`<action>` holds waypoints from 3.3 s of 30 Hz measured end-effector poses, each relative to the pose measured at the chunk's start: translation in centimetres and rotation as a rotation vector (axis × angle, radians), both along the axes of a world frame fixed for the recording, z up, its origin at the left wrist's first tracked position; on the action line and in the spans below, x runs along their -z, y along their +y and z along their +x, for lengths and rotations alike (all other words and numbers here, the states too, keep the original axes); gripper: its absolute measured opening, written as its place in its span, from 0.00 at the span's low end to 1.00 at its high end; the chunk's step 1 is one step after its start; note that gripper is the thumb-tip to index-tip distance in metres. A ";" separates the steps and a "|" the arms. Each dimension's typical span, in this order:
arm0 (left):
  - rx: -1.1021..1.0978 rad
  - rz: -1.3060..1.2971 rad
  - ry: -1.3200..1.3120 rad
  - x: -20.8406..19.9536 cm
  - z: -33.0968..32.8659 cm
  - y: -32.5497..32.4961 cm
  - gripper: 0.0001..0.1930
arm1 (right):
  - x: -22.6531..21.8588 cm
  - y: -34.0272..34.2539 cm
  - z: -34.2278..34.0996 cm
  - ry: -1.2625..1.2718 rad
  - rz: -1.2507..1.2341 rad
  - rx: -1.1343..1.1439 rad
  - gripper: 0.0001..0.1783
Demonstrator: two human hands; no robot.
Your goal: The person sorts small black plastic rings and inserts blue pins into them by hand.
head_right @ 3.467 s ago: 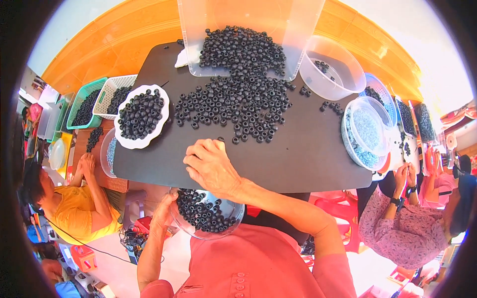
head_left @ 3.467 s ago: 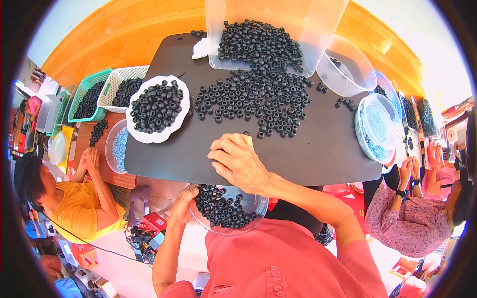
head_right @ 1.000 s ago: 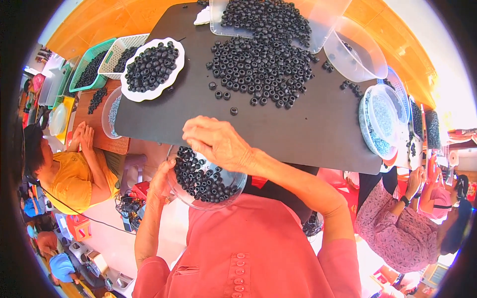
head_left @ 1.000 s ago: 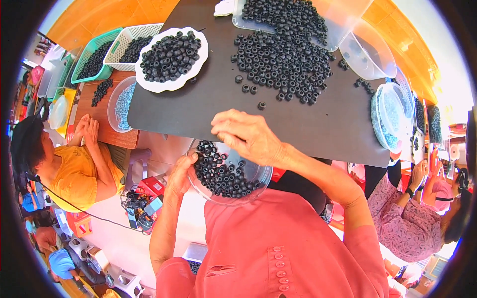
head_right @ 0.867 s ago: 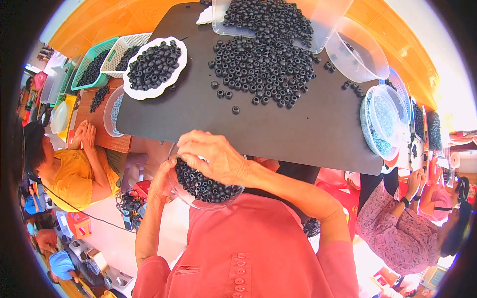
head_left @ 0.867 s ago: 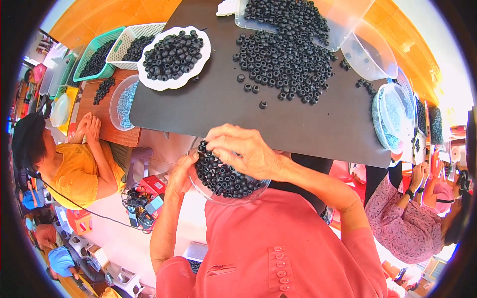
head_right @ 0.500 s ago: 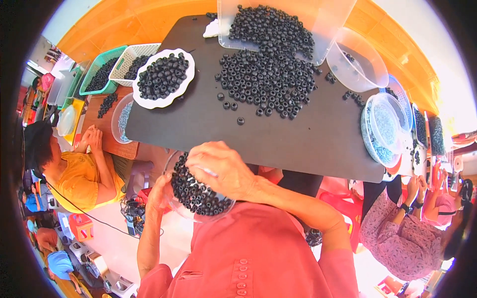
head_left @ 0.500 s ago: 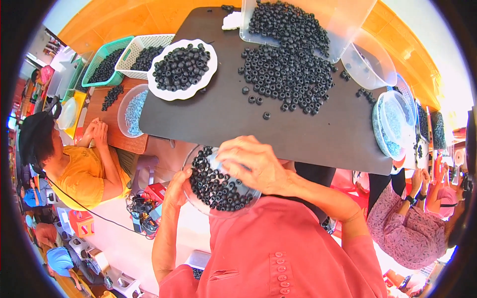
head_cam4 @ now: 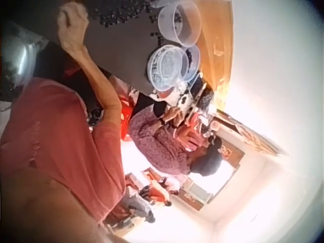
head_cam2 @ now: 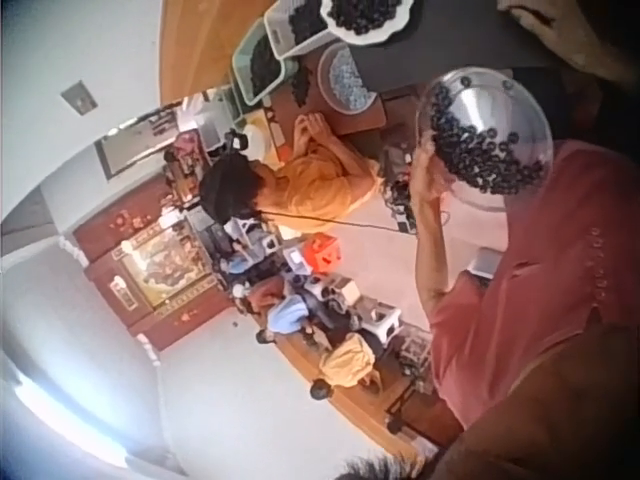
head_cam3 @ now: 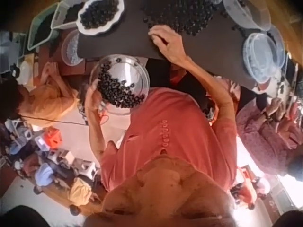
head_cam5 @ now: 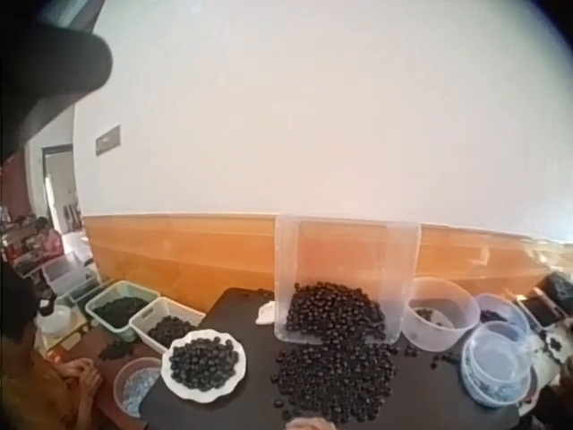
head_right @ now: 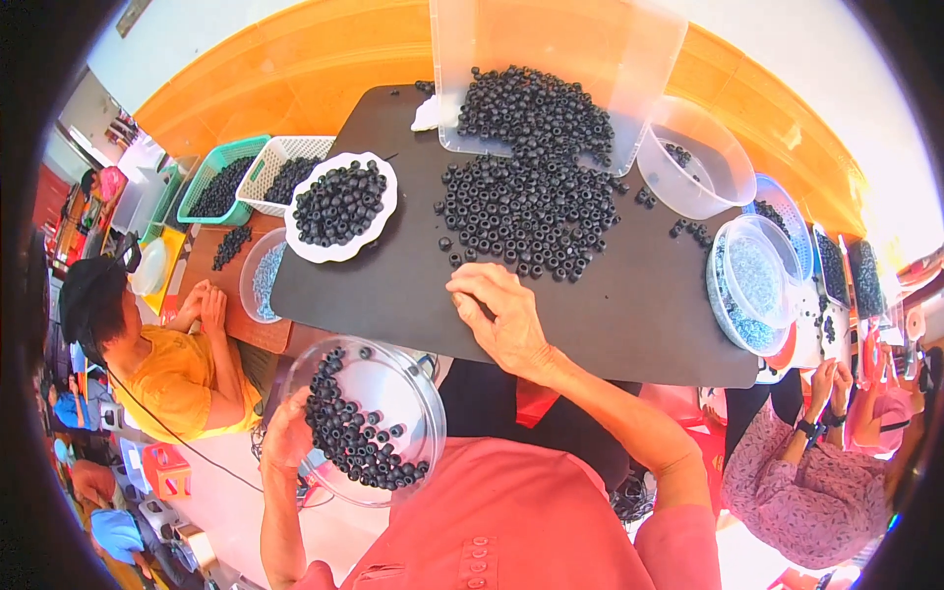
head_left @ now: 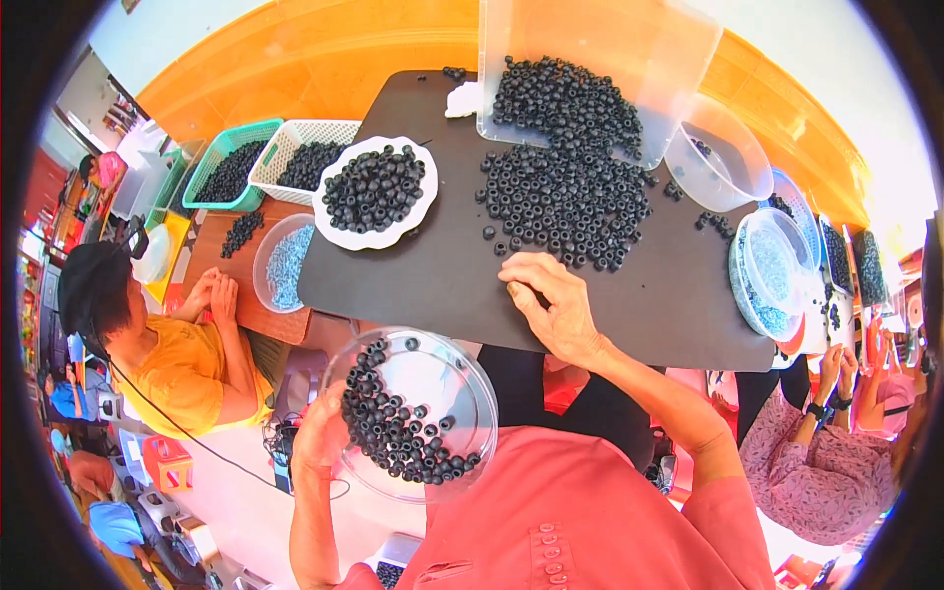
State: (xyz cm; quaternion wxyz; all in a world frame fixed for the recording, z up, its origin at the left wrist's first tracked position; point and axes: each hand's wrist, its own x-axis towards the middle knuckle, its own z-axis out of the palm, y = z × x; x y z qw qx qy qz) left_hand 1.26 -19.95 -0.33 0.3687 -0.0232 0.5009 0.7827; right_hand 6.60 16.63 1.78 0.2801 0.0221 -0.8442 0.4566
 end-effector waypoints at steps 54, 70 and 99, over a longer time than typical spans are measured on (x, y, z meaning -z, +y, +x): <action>-0.096 -0.801 0.908 1.2 -43.4 27.6 0.27 | 0.6 1.4 0.6 -0.072 -0.090 -0.058 0.02; -0.139 -0.708 1.638 -8.8 -19.7 26.5 0.20 | -2.1 6.0 1.8 0.086 0.013 0.088 0.04; 0.028 -0.581 1.266 -1.5 -2.2 27.9 0.20 | 0.1 17.9 -14.6 -0.321 0.474 0.436 0.13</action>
